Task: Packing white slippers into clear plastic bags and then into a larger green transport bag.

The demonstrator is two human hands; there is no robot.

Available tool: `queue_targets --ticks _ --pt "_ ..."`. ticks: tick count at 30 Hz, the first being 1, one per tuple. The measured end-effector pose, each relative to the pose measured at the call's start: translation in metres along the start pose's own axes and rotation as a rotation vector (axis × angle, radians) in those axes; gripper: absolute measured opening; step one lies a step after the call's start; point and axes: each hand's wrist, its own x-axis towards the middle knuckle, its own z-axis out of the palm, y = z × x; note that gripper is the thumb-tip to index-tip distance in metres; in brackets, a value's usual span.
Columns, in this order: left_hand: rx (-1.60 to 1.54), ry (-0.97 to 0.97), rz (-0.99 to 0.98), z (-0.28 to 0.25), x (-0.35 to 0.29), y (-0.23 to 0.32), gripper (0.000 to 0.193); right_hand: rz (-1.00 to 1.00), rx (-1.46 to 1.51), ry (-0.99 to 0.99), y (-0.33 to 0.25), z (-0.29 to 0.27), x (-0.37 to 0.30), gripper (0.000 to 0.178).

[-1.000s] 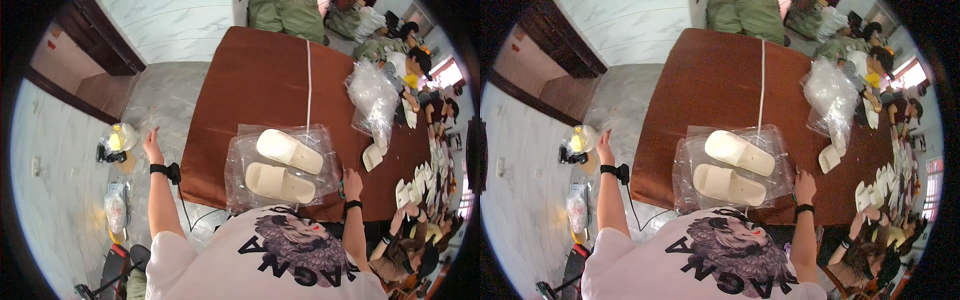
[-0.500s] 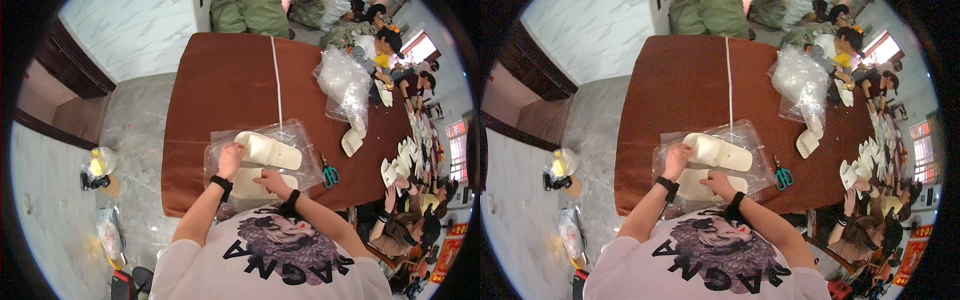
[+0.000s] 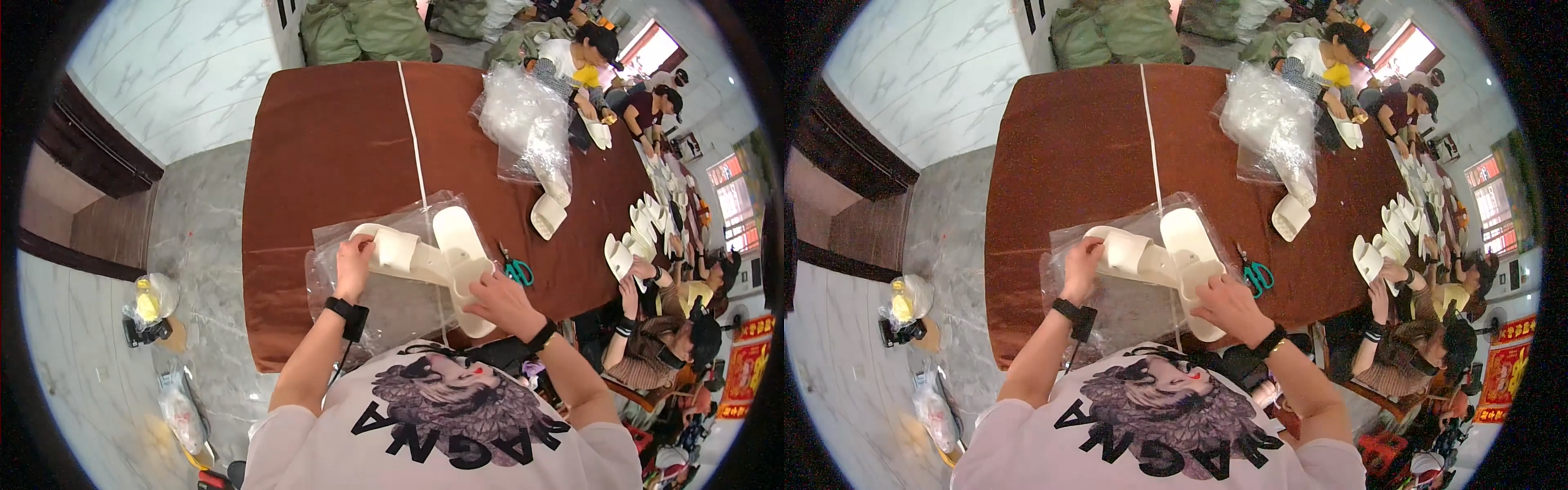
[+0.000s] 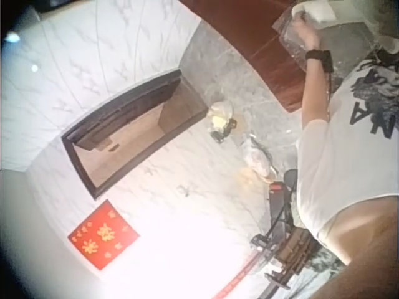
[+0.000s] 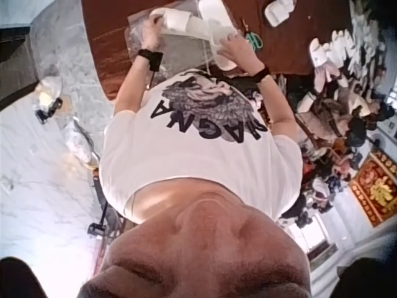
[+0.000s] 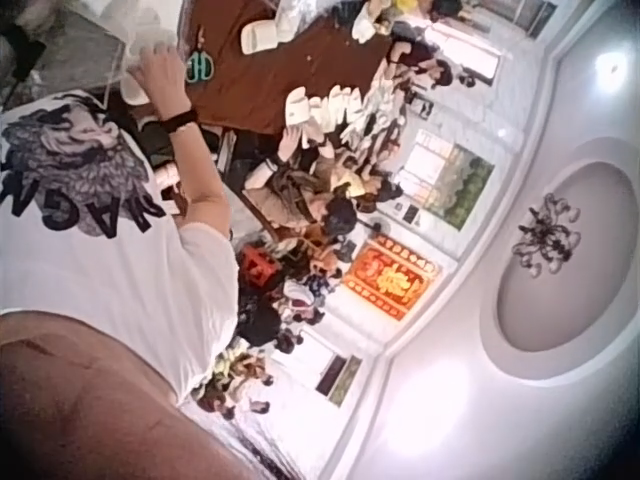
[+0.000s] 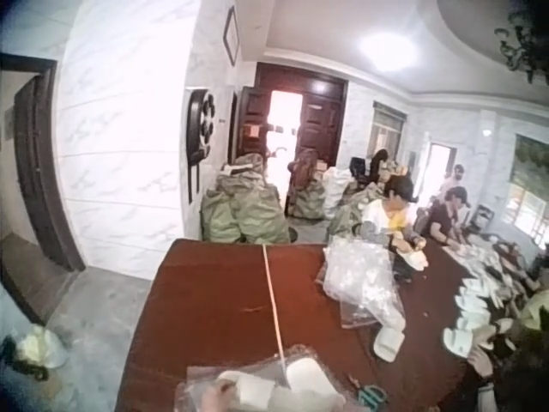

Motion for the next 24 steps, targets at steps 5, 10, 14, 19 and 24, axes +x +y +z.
queue_targets --ticks 5,10,14,19,24 --pt "0.101 0.022 0.149 -0.005 -0.004 0.038 0.018 -0.285 -0.073 -0.234 0.020 -0.010 -0.025 0.027" --pt "0.061 -0.161 0.316 0.002 -0.004 0.074 0.013 -0.364 0.060 -0.147 0.026 0.011 -0.022 0.028" --pt "0.063 -0.218 0.342 0.020 -0.012 0.093 0.016 -0.347 0.187 0.003 0.025 0.020 -0.024 0.027" --pt "-0.186 0.136 0.510 0.044 -0.017 0.137 0.030 -0.277 0.218 0.155 0.033 0.017 -0.039 0.027" --pt "-0.680 -0.267 0.127 0.087 -0.016 0.135 0.044 -0.214 0.273 0.264 0.049 0.018 -0.055 0.029"
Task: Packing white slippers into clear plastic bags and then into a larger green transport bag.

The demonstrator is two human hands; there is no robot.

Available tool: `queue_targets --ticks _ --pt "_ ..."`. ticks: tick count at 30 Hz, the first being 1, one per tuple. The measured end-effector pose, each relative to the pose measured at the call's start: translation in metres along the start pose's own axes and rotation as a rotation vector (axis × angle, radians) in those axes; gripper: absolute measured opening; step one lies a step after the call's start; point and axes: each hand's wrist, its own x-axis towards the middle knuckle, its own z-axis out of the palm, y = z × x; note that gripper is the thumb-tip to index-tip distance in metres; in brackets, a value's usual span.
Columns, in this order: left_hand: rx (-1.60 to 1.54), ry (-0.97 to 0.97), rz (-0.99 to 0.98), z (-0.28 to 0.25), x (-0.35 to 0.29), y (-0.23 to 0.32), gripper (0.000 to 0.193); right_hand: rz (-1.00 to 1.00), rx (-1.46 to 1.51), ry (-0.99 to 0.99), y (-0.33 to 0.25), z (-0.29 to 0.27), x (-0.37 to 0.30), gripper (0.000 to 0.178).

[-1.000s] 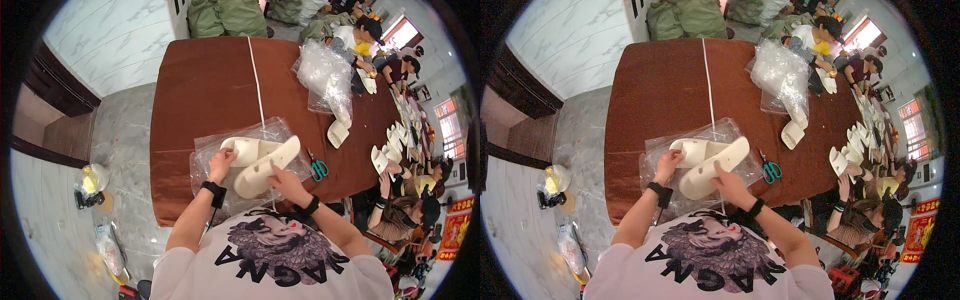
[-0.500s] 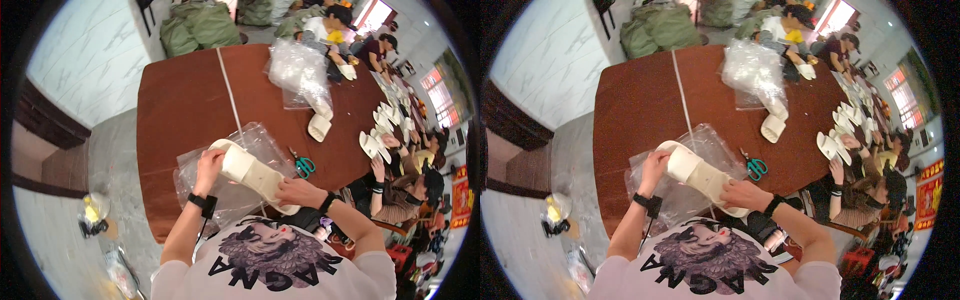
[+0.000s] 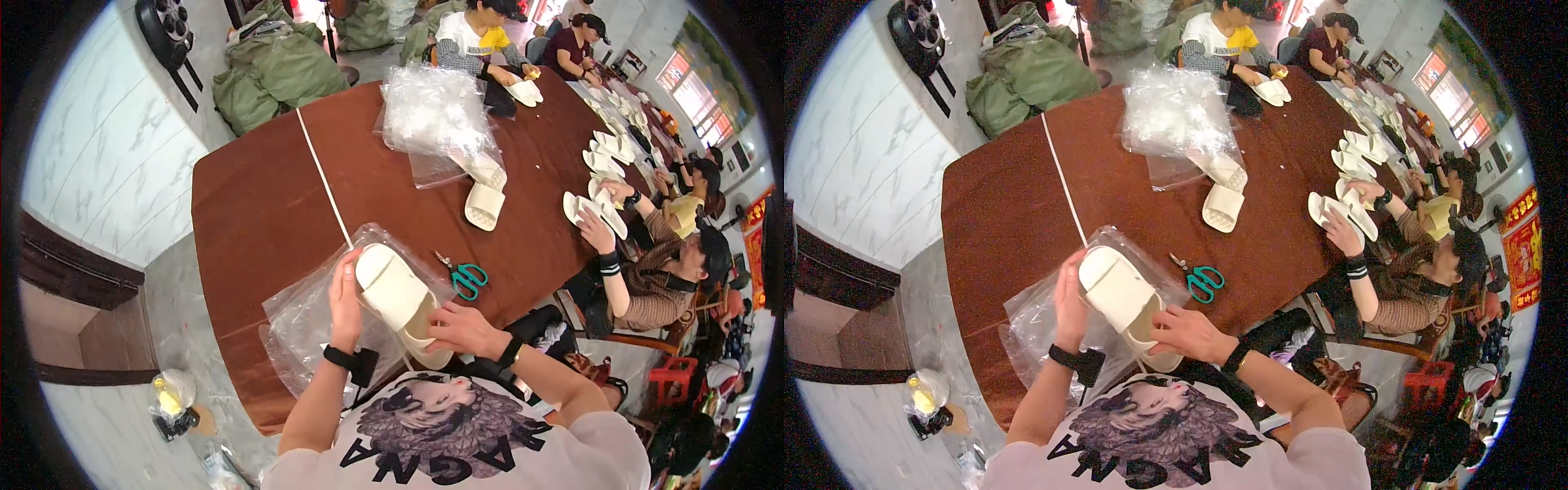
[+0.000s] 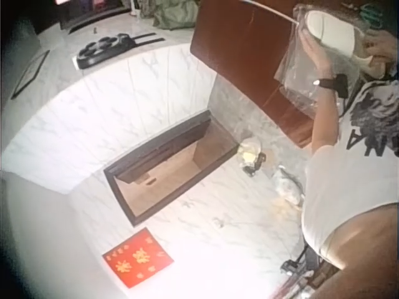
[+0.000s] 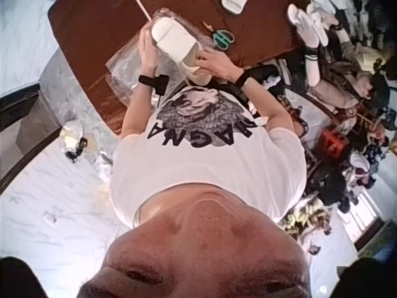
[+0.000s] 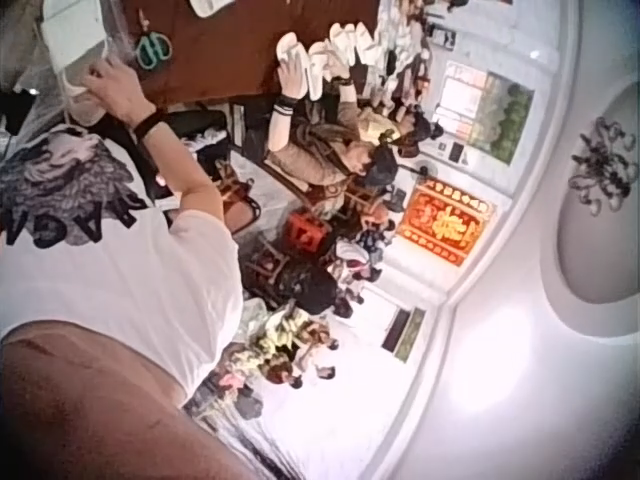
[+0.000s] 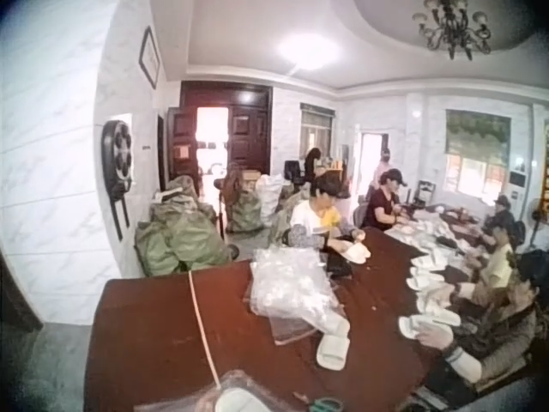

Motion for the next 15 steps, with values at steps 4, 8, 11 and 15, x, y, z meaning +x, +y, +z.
queue_targets --ticks 4,8,11,15 --pt "0.064 0.036 -0.178 0.032 -0.006 -0.019 0.045 0.176 -0.031 0.023 0.032 -0.014 -0.031 0.031" --pt "0.489 0.113 -0.003 -0.001 -0.027 -0.070 0.035 0.389 -0.217 0.202 0.097 -0.056 -0.059 0.028" --pt "0.811 0.219 0.070 -0.033 -0.056 -0.072 0.031 0.609 -0.328 0.324 0.154 -0.098 -0.080 0.027" --pt "1.003 0.443 0.030 -0.065 -0.094 -0.072 0.023 0.769 -0.595 0.498 0.246 -0.125 -0.108 0.022"
